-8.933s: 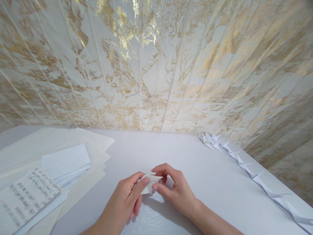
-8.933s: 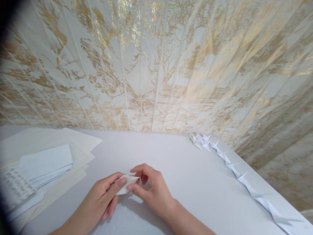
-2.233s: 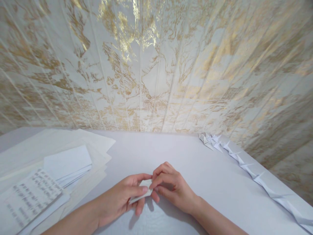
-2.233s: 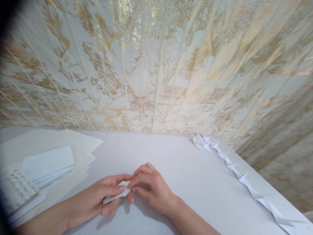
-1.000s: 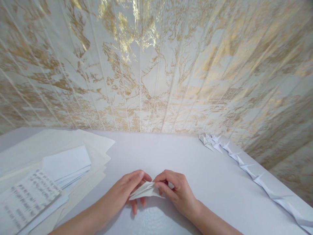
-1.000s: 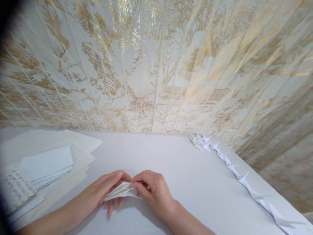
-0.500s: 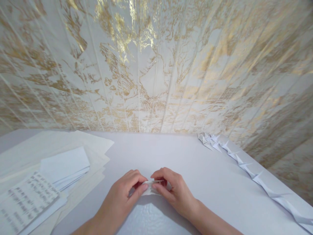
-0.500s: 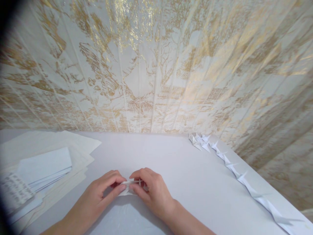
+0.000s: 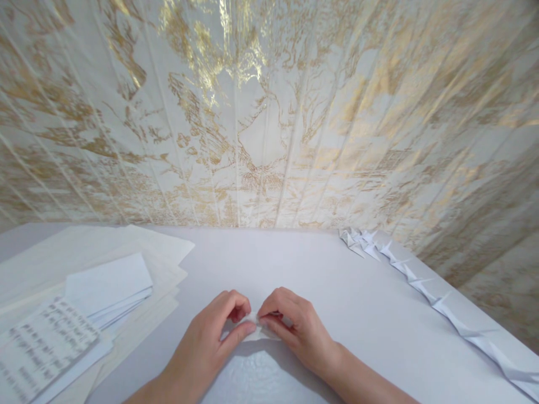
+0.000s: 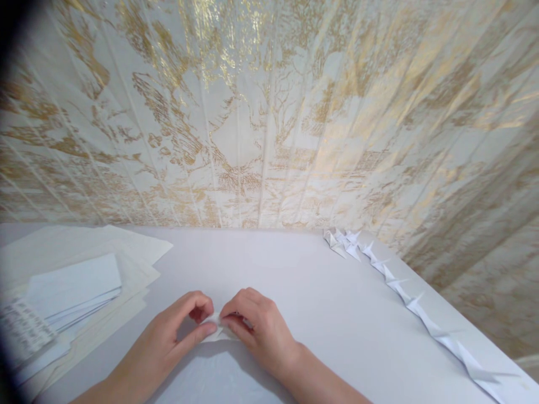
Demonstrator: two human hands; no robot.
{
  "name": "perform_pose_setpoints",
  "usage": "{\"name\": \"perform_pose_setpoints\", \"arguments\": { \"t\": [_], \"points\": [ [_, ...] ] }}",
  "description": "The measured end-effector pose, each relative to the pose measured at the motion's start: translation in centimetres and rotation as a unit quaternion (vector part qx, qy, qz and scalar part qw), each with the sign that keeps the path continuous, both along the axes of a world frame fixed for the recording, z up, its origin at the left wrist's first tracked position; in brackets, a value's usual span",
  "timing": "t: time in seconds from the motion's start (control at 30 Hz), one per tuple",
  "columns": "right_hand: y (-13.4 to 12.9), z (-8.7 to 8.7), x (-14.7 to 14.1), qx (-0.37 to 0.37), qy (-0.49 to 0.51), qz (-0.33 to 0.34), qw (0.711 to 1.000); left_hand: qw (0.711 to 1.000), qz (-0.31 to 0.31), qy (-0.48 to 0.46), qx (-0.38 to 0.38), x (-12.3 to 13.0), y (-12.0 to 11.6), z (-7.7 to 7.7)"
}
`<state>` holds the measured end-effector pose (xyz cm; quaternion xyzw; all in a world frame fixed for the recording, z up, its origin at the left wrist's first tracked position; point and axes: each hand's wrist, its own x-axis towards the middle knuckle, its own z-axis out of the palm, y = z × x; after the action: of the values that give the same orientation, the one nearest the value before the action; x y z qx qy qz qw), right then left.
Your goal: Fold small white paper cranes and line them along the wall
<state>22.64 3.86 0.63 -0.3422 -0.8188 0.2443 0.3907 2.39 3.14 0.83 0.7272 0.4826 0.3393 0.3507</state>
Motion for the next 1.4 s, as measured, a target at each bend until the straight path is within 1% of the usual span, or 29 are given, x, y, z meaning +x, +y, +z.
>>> {"name": "perform_pose_setpoints", "arguments": {
  "t": [0.3, 0.43, 0.53, 0.77, 0.97, 1.13, 1.27, 1.4],
  "points": [
    [0.08, 0.09, -0.06, 0.012, -0.008, 0.015, 1.000, 0.999, -0.032, -0.003, 0.029, 0.18, 0.11, -0.01],
    [0.20, 0.10, 0.00, 0.017, -0.016, 0.035, 0.999, 0.999, -0.029, -0.005, 0.017, 0.16, 0.15, -0.28],
    [0.30, -0.02, 0.07, 0.008, -0.003, 0.039, 0.999, 1.000, -0.022, -0.009, 0.015, 0.19, 0.16, -0.58],
    [0.08, -0.07, -0.16, -0.057, 0.042, 0.013, 0.997, 1.000, -0.020, -0.008, 0.017, 0.24, -0.12, -0.68],
    [0.09, 0.06, -0.42, -0.124, 0.093, -0.023, 0.988, 1.000, -0.005, -0.018, 0.018, 0.31, -0.13, -0.53],
    [0.28, -0.41, -0.47, -0.160, 0.129, -0.043, 0.978, 0.999, 0.001, -0.037, 0.033, 0.31, 0.00, -0.74],
    [0.15, -0.53, -0.58, -0.188, 0.160, -0.041, 0.968, 0.999, -0.007, -0.036, 0.033, 0.22, -0.03, -0.55],
    [-0.04, -0.34, -0.72, -0.189, 0.177, -0.033, 0.965, 0.999, 0.007, -0.032, 0.035, 0.27, -0.14, -0.05]
  ]
}}
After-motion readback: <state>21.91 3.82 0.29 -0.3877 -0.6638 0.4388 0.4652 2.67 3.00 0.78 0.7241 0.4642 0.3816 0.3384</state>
